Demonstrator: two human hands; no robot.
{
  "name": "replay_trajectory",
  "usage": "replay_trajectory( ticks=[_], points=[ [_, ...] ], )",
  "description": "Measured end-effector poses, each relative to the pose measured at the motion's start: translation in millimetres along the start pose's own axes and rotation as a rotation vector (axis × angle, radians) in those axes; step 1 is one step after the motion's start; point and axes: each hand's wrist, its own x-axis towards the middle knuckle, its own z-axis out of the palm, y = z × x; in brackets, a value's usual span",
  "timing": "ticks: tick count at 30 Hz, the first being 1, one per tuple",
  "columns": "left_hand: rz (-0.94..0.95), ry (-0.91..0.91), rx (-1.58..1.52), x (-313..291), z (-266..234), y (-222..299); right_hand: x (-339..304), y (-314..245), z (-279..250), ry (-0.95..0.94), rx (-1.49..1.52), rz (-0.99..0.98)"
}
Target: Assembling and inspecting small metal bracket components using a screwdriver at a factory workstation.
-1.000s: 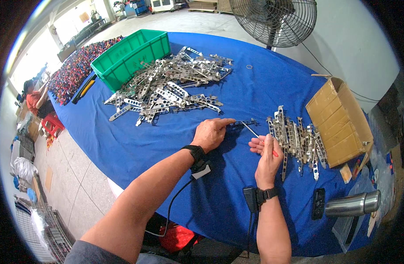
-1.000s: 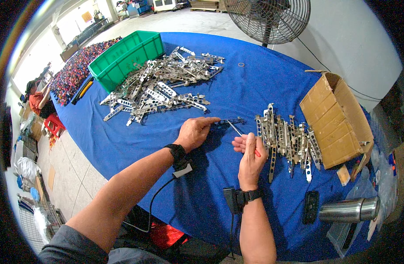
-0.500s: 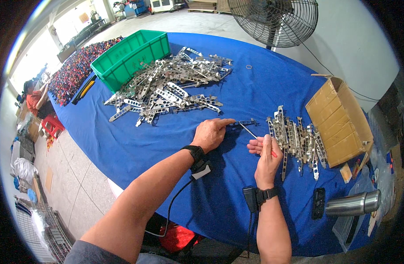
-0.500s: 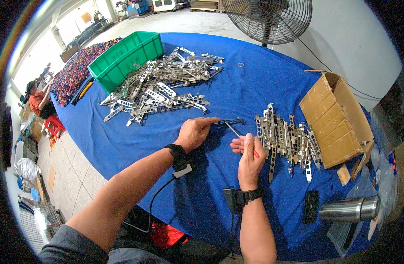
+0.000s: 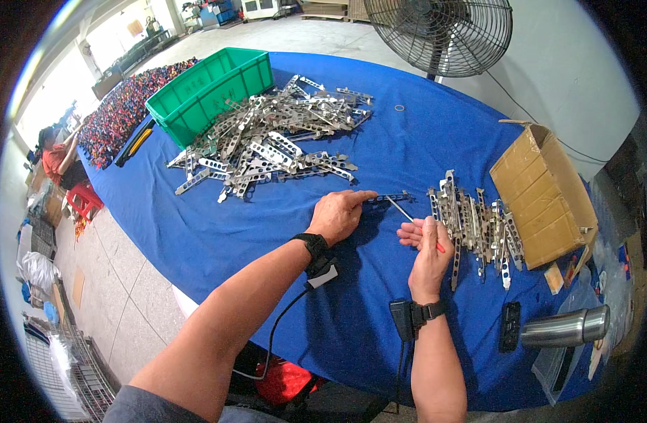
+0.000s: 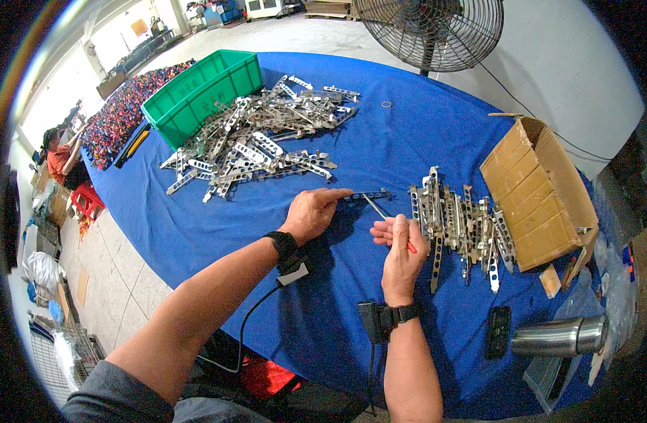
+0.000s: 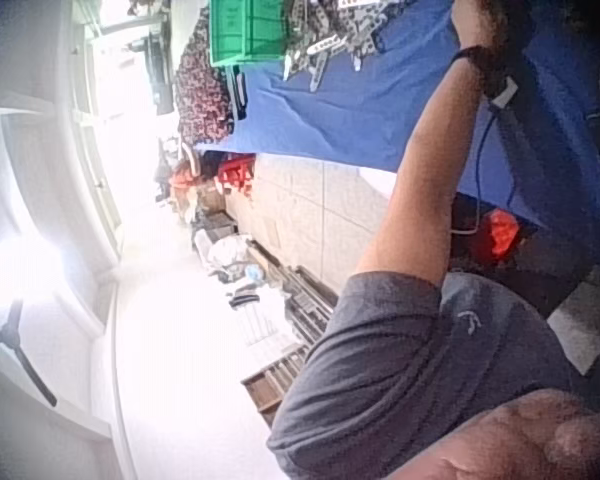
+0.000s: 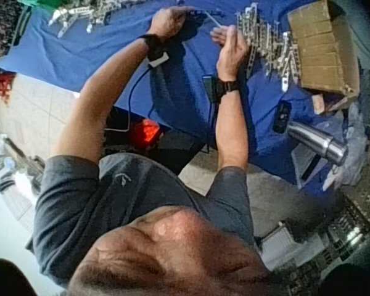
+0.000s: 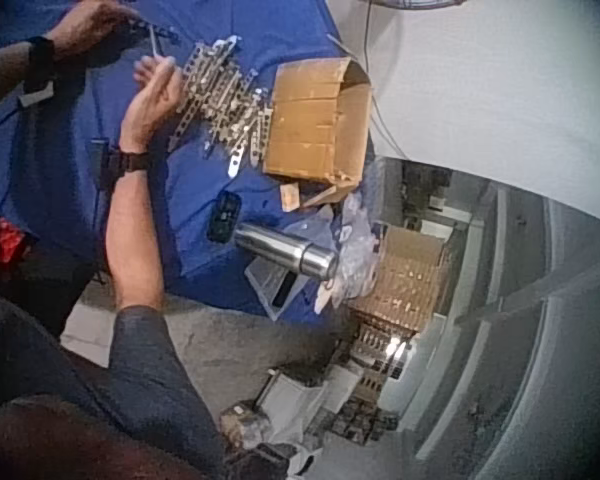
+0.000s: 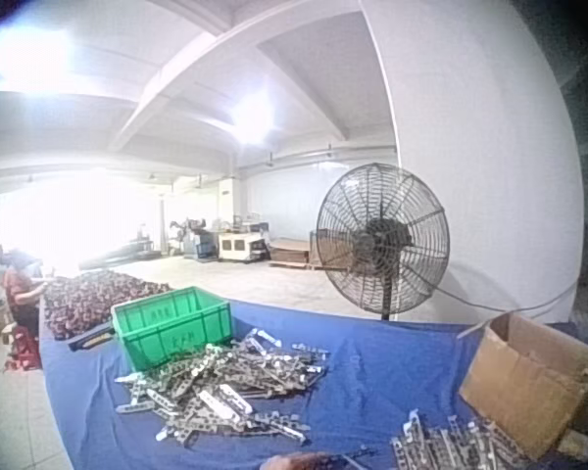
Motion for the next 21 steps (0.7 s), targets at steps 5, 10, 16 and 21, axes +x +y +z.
replay_trajectory(
  ticks=[5, 10, 16, 21],
  points=[
    [-0.012, -0.009, -0.002, 0.0, -0.2, 2.8, 0.7, 0.9, -3.7, -0.014, -0.007, 0.032],
    [-0.006, -0.005, 0.01, -0.5, -1.2, 2.6, 1.9, 4.3, -4.7, 0.002, -0.014, 0.017],
    [-0.001, -0.006, -0.002, 0.6, 1.7, 4.0, 2.1, 3.8, -2.4, 0.028, 0.012, -0.015],
    [-0.019, -0.012, -0.009, -0.5, -2.6, 2.7, 0.3, 0.2, -1.4, -0.002, -0.002, 0.016]
  ],
)
